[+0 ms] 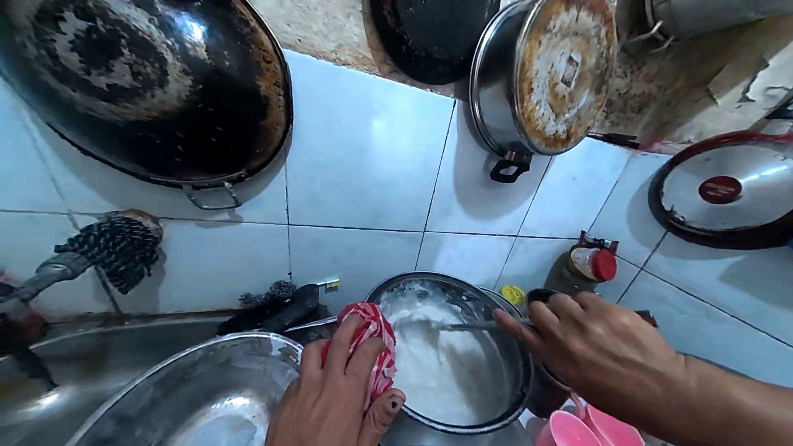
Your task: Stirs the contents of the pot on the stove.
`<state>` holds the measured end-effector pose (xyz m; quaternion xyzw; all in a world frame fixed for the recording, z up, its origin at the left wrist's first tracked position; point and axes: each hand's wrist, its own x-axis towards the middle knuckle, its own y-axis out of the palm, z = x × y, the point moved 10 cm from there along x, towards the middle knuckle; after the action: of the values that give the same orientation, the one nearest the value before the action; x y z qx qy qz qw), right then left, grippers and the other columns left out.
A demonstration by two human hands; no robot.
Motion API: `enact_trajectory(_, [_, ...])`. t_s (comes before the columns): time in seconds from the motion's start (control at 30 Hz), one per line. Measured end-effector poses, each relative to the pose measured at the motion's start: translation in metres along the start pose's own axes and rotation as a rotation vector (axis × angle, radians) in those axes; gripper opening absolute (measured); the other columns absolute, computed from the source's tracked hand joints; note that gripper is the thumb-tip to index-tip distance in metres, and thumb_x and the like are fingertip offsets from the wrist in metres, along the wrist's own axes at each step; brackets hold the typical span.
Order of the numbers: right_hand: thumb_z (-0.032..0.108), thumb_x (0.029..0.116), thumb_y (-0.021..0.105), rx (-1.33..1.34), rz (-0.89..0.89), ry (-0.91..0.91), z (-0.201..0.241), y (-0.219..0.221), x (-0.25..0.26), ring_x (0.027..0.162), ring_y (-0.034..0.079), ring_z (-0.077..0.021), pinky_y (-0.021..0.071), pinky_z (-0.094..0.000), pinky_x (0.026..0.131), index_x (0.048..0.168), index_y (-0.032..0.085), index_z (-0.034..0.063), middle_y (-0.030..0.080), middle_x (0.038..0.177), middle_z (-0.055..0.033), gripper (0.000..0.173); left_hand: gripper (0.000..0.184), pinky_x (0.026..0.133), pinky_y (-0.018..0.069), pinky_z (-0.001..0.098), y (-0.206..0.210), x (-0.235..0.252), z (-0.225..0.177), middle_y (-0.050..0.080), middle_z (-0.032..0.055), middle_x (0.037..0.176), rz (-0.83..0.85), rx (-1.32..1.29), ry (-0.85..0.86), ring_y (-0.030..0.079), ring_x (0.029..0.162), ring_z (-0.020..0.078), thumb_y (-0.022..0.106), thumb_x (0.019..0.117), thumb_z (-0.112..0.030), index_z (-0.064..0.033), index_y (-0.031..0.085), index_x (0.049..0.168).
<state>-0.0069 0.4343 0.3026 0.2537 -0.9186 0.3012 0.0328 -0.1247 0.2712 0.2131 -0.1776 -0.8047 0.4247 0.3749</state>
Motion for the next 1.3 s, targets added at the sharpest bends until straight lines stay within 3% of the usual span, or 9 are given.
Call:
enact_trajectory(0.13, [-0.003,0.0952,0.045,-0.092,-0.133,-0.016,-0.015,-0.039,0.026,0.058,0.054,-0.0267,0.0358,-0.0368,0.047,0.127,0.067,0.0089,0.058,0.075,-0.0098,0.04,0.087,0.078,0.0537,0.059,-0.001,0.001,0.002,0.042,0.0241,0.155,0.006,-0.002,-0.005,0.052,0.124,0.0541,0.016,0.0967,-0.075,-0.0118,0.062,0.134])
enact_trajectory(0.2, [-0.007,0.0935,0.049,-0.095,-0.137,-0.09,-0.009,-0.038,0.039,0.066,0.059,-0.0276,0.0406,-0.0379,0.052,0.13,0.066,0.0075,0.062,0.082,-0.0107,0.043,0.088,0.078,0.0537,0.0584,-0.001,0.001,0.0,0.044,0.0245,0.154,-0.01,-0.001,-0.001,0.053,0.122,0.0541,0.015,0.0966,-0.076,-0.0114,0.062,0.134])
enact_trajectory(0.37, [-0.014,0.0971,0.041,0.001,0.349,-0.291,0.015,0.021,0.05,0.095,0.067,-0.0365,0.0534,-0.045,0.075,0.136,0.055,-0.0084,0.066,0.11,-0.0224,0.042,0.086,0.077,0.0535,0.0579,-0.001,0.0,0.0,0.043,0.0243,0.155,-0.011,0.011,-0.013,0.053,0.122,0.0539,0.016,0.097,-0.074,-0.0112,0.062,0.134])
enact_trajectory(0.5, [-0.008,0.0952,0.055,-0.015,0.314,-0.359,0.013,0.023,0.009,0.078,0.067,-0.0324,0.0547,-0.0409,0.063,0.124,0.061,-0.0081,0.065,0.097,-0.0193,0.03,0.087,0.076,0.0534,0.0579,0.0,0.0,0.0,0.043,0.0232,0.155,-0.02,0.044,-0.028,0.054,0.121,0.054,0.018,0.0951,-0.077,-0.012,0.062,0.134])
enact_trajectory(0.67, [0.007,0.0893,0.067,0.114,0.417,-0.334,-0.009,-0.022,0.001,0.059,0.061,-0.0262,0.0449,-0.0372,0.045,0.097,0.069,0.0053,0.058,0.071,-0.0088,0.008,0.094,0.074,0.0537,0.0579,-0.001,-0.001,-0.002,0.043,0.0234,0.156,-0.011,0.066,-0.047,0.054,0.121,0.0543,0.016,0.0924,-0.081,-0.0118,0.062,0.135])
enact_trajectory(0.8, [0.02,0.0899,0.07,0.352,0.801,-0.187,-0.026,0.005,0.002,0.066,0.065,-0.0263,0.05,-0.046,0.055,0.115,0.075,0.0251,0.066,0.079,-0.0056,0.026,0.096,0.075,0.0539,0.058,0.0,-0.001,-0.001,0.041,0.0236,0.156,0.006,0.049,-0.039,0.054,0.122,0.0546,0.014,0.0914,-0.082,-0.0115,0.062,0.135])
enact_trajectory(0.97, [0.019,0.1046,0.057,0.86,0.985,0.176,-0.006,0.056,-0.001,0.096,0.069,-0.0393,0.0512,-0.0633,0.081,0.133,0.07,0.0224,0.073,0.102,-0.0172,0.032,0.094,0.078,0.0537,0.0597,0.0,0.0,-0.002,0.04,0.025,0.156,0.019,0.01,-0.038,0.052,0.123,0.0546,0.019,0.0916,-0.081,-0.0094,0.06,0.137])
enact_trajectory(1.2, [0.024,0.1059,0.056,0.903,0.803,0.364,-0.043,0.091,-0.025,0.099,0.07,-0.0329,0.0525,-0.0591,0.087,0.133,0.07,0.0244,0.074,0.106,-0.0123,0.031,0.09,0.08,0.0532,0.0597,-0.001,0.0,-0.001,0.04,0.0249,0.156,0.021,0.021,-0.029,0.052,0.124,0.0535,0.016,0.0941,-0.077,-0.0104,0.059,0.136])
enact_trajectory(1.3, [0.024,0.1028,0.06,0.673,0.535,0.307,-0.067,0.077,-0.043,0.085,0.072,-0.0274,0.0569,-0.0531,0.072,0.128,0.073,0.0287,0.075,0.099,-0.0046,0.028,0.089,0.082,0.0526,0.0613,-0.001,0.001,-0.002,0.039,0.0269,0.156,0.025,0.023,-0.023,0.051,0.124,0.0553,0.016,0.0954,-0.075,-0.008,0.058,0.136])
